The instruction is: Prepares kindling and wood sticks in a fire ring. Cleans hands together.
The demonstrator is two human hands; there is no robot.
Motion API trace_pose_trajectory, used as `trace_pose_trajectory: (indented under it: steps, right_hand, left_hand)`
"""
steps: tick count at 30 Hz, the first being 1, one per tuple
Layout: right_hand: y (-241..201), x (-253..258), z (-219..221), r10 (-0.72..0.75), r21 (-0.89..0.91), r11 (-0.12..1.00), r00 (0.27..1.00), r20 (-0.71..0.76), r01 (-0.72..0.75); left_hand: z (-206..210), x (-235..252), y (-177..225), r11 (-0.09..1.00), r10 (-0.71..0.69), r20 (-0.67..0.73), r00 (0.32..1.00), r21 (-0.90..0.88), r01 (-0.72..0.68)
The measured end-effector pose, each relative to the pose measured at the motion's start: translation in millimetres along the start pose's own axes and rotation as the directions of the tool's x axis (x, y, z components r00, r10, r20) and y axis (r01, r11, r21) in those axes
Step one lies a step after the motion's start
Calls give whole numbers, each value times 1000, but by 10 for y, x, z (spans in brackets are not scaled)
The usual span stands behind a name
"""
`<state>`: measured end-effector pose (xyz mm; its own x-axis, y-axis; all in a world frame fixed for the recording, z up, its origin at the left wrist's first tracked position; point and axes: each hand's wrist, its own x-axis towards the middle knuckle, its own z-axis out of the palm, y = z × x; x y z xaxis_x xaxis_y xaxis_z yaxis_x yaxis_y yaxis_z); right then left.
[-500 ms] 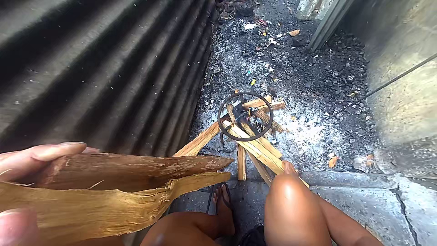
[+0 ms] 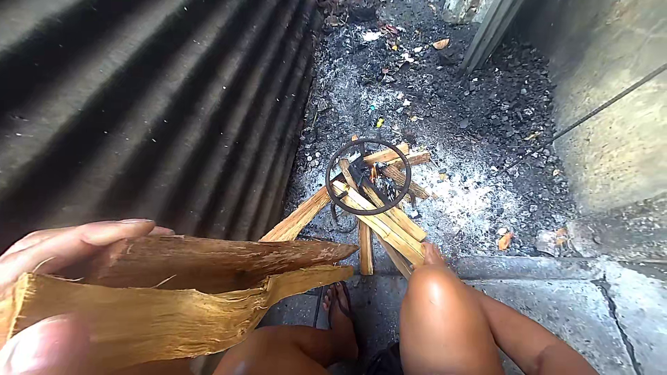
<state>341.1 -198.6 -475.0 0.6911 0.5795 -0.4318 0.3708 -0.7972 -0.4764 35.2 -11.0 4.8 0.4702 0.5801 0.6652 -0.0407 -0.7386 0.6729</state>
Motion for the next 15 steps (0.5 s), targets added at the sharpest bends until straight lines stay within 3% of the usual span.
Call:
trace_pose_trajectory:
  steps: [4,8,11,15]
  right_hand:
    - [-104,-25,-109,38,-10,999,996,87,-37]
    - [52,131,65,-77,14,997,996,-43,78]
    - [52,170,48,-122,-38,992,992,-9,122]
    - [-73,54,-185,-82,-109,990,995,56,88]
  left_hand:
    - [67,22,46,1000,5,19,1000,-7,-5]
    - [109,37,41,1000,25,37,999,10,-25]
    - [201,62,117,1000,31,24,999,6,-31]
    - [7,-40,-227,993,83,53,995,-84,-79]
